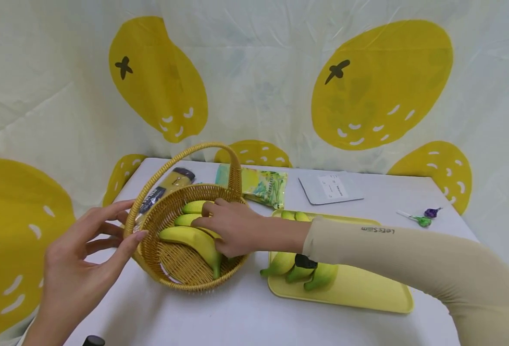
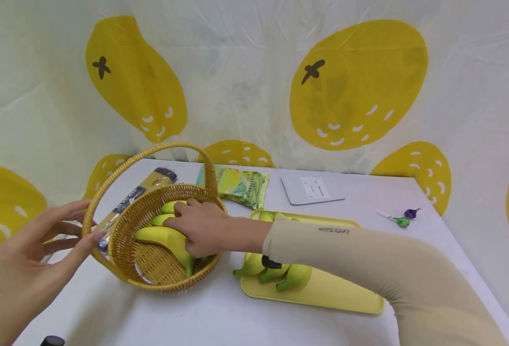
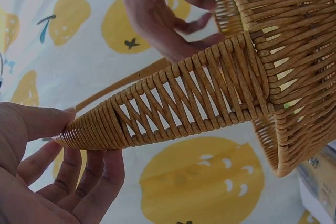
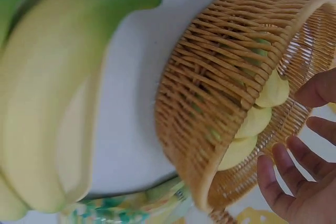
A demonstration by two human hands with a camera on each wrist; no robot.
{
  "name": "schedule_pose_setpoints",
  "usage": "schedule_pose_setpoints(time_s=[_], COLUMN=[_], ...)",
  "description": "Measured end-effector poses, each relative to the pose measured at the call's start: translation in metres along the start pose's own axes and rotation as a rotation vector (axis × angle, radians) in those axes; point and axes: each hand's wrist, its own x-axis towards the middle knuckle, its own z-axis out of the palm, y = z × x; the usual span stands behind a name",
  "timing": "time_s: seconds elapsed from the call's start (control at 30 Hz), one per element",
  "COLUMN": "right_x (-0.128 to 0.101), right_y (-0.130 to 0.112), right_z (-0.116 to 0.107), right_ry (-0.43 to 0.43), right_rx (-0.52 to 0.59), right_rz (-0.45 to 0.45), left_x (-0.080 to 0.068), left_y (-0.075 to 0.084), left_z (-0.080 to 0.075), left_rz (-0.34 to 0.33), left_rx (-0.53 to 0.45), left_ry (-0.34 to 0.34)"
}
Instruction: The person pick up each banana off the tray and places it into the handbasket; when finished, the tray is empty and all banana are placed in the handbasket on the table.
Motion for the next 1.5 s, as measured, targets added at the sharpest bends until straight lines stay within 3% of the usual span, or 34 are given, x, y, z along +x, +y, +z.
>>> schedule_pose_setpoints(time_s=[0.33,0.9,1.5], right_x=[-0.049,-0.119,-0.165], right_y=[0.023,0.047,0.058], right_z=[-0.011,-0.025,0.0], right_ry=[0.147,0.319,0.332], right_rx=[0.158,0.22,0.242], right_rz=[0.048,0.229,0.401], left_x=[-0.001,-0.002,-0.002], left_y=[-0.002,-0.003,-0.003], left_z=[0.001,0.002,0.003], left_rz=[0.028,0.045,0.032], left_rx=[-0.015,-0.05,-0.046], left_ry=[0.013,0.022,0.019])
